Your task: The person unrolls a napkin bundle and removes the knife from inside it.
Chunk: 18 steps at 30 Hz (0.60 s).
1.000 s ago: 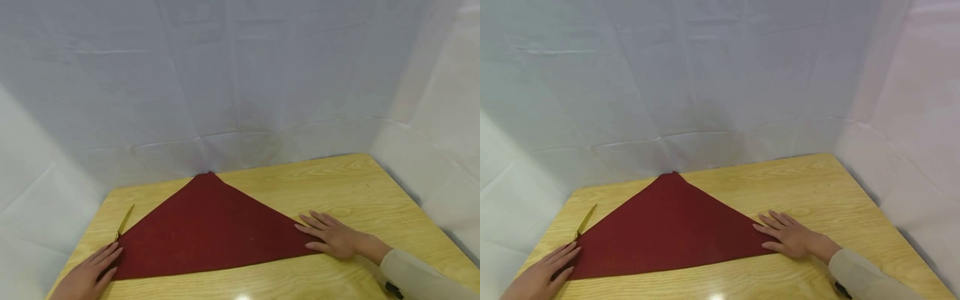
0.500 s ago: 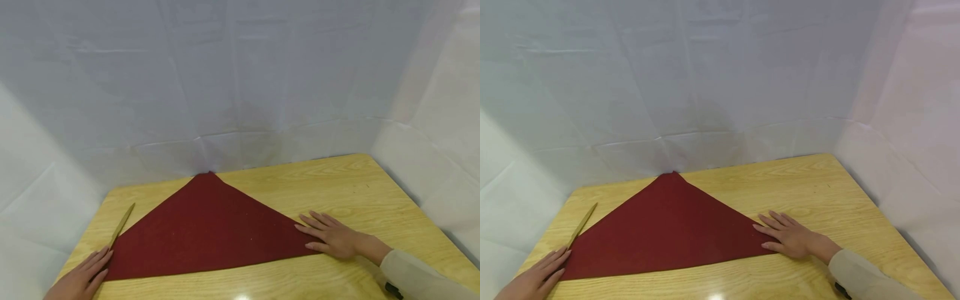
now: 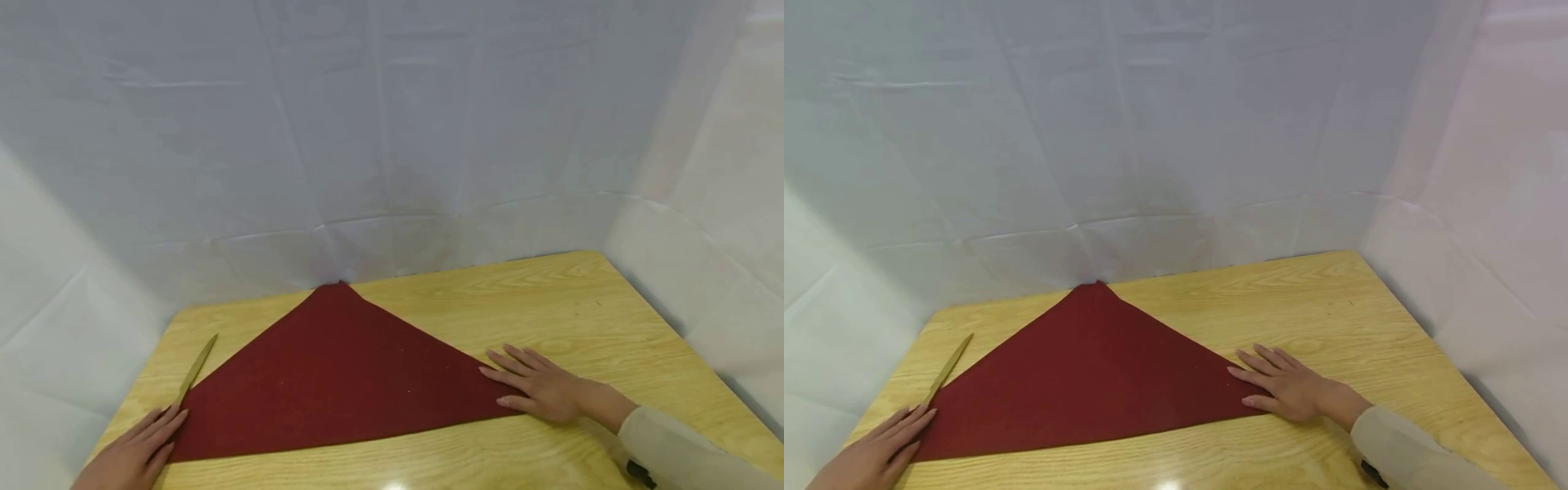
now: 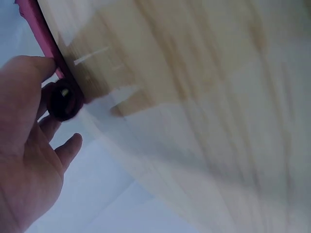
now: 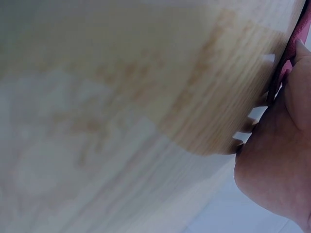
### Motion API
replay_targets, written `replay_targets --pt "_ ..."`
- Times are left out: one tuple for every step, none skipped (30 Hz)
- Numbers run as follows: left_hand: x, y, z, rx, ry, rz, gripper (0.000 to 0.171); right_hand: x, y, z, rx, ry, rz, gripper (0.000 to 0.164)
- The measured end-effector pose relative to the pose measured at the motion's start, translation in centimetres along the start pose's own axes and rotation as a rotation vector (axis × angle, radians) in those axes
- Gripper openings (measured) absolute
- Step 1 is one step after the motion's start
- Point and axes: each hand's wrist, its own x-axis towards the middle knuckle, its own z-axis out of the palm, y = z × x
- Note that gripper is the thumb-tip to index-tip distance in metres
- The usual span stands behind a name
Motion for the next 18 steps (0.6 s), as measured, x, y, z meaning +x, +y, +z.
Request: replay_targets --pt "0.0 0.2 0.0 0.022 0.038 0.024 0.049 0.0 0.1 0.0 0.001 0.000 0.000 0.054" --pt "0.1 0.5 0.0 0.038 0.068 0.039 0.049 0.0 0.2 0.1 0.001 0.001 -0.002 0.054" --pt "0.2 0.8 -0.1 0.051 0.092 0.048 0.049 0.0 0.3 0.2 0.002 0.007 -0.007 0.054" --pt "0.3 1.1 -0.2 0.052 0.100 0.047 0.049 0.0 0.4 0.2 0.005 0.010 -0.007 0.054" --pt "0.5 1.3 -0.3 0.044 0.090 0.036 0.048 -0.1 0.5 0.3 0.008 0.014 -0.009 0.054" --pt "0.6 1.6 -0.5 0.023 0.071 0.017 0.047 -0.1 0.6 0.5 0.013 0.023 -0.019 0.053" --pt "0.7 1.8 -0.7 0.011 0.045 -0.011 0.046 -0.1 0.7 0.6 0.019 0.033 -0.027 0.053" --pt "0.8 2.0 -0.8 -0.009 0.016 -0.031 0.045 -0.1 0.9 0.7 0.018 0.042 -0.032 0.053" --pt "0.9 2.0 -0.9 -0.027 -0.009 -0.047 0.045 -0.1 1.0 0.8 0.024 0.053 -0.038 0.053" --pt "1.0 2.0 -1.0 -0.039 -0.032 -0.064 0.045 -0.1 1.1 0.9 0.023 0.056 -0.039 0.053" --pt "1.0 2.0 -1.1 -0.049 -0.054 -0.079 0.045 0.0 1.2 1.1 0.023 0.060 -0.039 0.053" --pt "1.1 2.0 -1.1 -0.056 -0.072 -0.088 0.045 0.0 1.3 1.2 0.024 0.062 -0.039 0.053" --pt "1.1 1.9 -1.1 -0.061 -0.088 -0.095 0.046 0.0 1.3 1.2 0.024 0.060 -0.030 0.054" --pt "1.1 1.8 -1.1 -0.073 -0.104 -0.100 0.047 0.0 1.4 1.3 0.022 0.055 -0.023 0.054" --pt "1.1 1.7 -1.1 -0.077 -0.117 -0.109 0.047 0.0 1.5 1.4 0.029 0.056 -0.021 0.054" --pt "1.0 1.7 -1.1 -0.081 -0.127 -0.115 0.047 0.0 1.5 1.4 0.023 0.054 -0.022 0.054" --pt "1.0 1.6 -1.0 -0.086 -0.135 -0.119 0.048 0.0 1.5 1.4 0.021 0.055 -0.026 0.054" --pt "1.0 1.5 -1.0 -0.087 -0.139 -0.120 0.048 -0.1 1.5 1.4 0.025 0.058 -0.031 0.054"
